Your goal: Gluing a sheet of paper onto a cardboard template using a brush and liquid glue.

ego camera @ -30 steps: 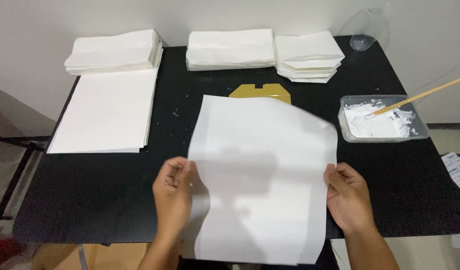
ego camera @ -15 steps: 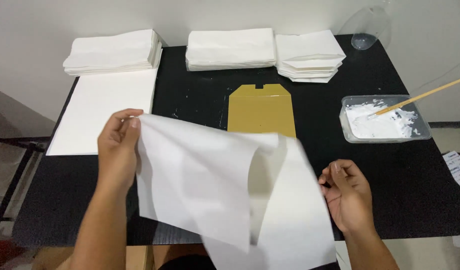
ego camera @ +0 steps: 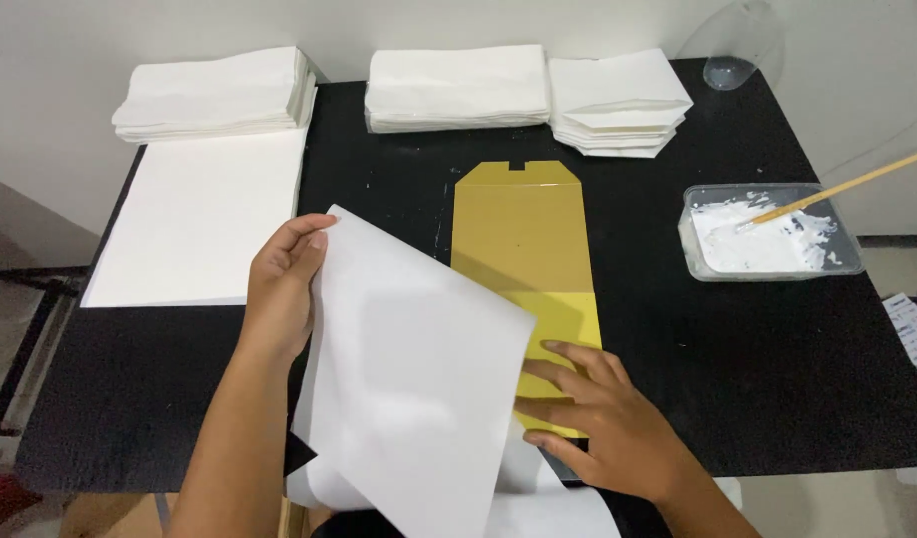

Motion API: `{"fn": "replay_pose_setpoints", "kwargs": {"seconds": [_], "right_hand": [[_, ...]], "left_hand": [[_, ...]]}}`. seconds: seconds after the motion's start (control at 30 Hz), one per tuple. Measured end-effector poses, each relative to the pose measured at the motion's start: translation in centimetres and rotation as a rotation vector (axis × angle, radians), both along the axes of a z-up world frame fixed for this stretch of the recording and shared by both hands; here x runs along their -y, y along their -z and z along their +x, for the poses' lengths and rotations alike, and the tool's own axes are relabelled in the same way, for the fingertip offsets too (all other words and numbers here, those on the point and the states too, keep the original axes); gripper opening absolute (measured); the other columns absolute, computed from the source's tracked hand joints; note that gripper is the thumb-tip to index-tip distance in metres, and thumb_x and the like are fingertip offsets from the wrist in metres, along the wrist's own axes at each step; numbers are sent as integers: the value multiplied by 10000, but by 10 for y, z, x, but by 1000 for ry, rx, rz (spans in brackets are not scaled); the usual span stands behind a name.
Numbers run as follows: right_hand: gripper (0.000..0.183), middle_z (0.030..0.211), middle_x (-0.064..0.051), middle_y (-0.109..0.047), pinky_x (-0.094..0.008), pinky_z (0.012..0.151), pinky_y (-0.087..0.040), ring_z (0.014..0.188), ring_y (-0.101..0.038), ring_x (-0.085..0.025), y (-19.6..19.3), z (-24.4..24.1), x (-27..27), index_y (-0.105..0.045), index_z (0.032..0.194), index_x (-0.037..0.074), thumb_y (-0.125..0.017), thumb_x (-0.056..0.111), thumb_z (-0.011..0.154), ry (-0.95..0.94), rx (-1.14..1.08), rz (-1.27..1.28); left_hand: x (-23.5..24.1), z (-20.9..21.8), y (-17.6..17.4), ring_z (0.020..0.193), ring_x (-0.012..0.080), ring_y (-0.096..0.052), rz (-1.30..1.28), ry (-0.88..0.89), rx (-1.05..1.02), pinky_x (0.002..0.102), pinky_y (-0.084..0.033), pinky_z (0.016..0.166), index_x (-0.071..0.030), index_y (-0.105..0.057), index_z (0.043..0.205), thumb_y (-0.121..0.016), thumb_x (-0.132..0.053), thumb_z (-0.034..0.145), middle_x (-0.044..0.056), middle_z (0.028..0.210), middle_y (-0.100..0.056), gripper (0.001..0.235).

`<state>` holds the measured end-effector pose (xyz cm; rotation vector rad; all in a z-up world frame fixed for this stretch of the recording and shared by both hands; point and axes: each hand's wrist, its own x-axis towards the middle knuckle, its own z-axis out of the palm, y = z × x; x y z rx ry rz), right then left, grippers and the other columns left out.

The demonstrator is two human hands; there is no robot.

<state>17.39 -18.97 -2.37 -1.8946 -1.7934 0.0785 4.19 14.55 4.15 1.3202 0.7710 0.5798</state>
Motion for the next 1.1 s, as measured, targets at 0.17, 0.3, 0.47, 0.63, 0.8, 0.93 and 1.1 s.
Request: {"fn": "replay_pose_setpoints", "kwargs": {"seconds": [0.17,0.3,0.47,0.63,0.8,0.93,1.1], "right_hand": [[361,1395,-18,-609,-538,964,-357,1316,-470,-353,-3,-2,2,-777,1221,273,-720,418,897,27,15,20],[556,1415,-24,-585,-552,989,-352,1319,-473,-338,-1,-3,2,-780,1189,257,-782,651,796,28,-6,4],[596,1459,-4,-548,-546,974,-332,1325,-439,-324,1,0,2,-742,1283,311,-836,613,778,32,19,-88],[495,1488,5,-524,-532,1014,-303,1338,-425,-300,-4,0,3,-760,1226,273,-842,499,793,7,-3,-94],[327,1459,7,-563,-536,1005,-300,1357,-427,-317,-3,3,6,-789,1161,233,-770,388,874,-12,-97,-77],[219,1401,25,-620,-512,1025,-319,1333,-476,-287,0,3,7,-786,1040,193,-786,327,867,4,-168,-25],[74,1228,33,-748,-454,1033,-339,1295,-584,-228,5,5,8,-815,814,168,-808,233,846,69,-371,21]], "left_hand": [[-9,1,9,985,118,-620,-93,-31,54,260,-528,839,-153,-678,1212,-565,-172,1058,-1,1148,-677,192],[-16,-1,23,1021,123,-623,-164,-16,227,254,-528,882,-159,-645,1204,-643,-182,991,29,1174,-673,214],[-34,-8,54,910,96,-634,-164,79,470,245,-547,774,-192,-604,1224,-663,-107,987,5,1153,-653,259],[-50,-15,67,817,102,-644,-200,113,652,258,-550,685,-219,-555,1273,-692,-49,951,19,1274,-671,389],[-70,-19,54,906,154,-669,-163,49,678,272,-571,734,-214,-515,1329,-661,30,809,88,1314,-654,593],[-137,-24,64,1009,149,-724,-105,48,727,248,-610,786,-210,-547,1401,-711,82,762,126,1433,-672,721],[-143,-27,10,1244,120,-686,56,-119,611,302,-601,1054,-270,-536,1397,-730,-121,997,1,1507,-636,469]]}}
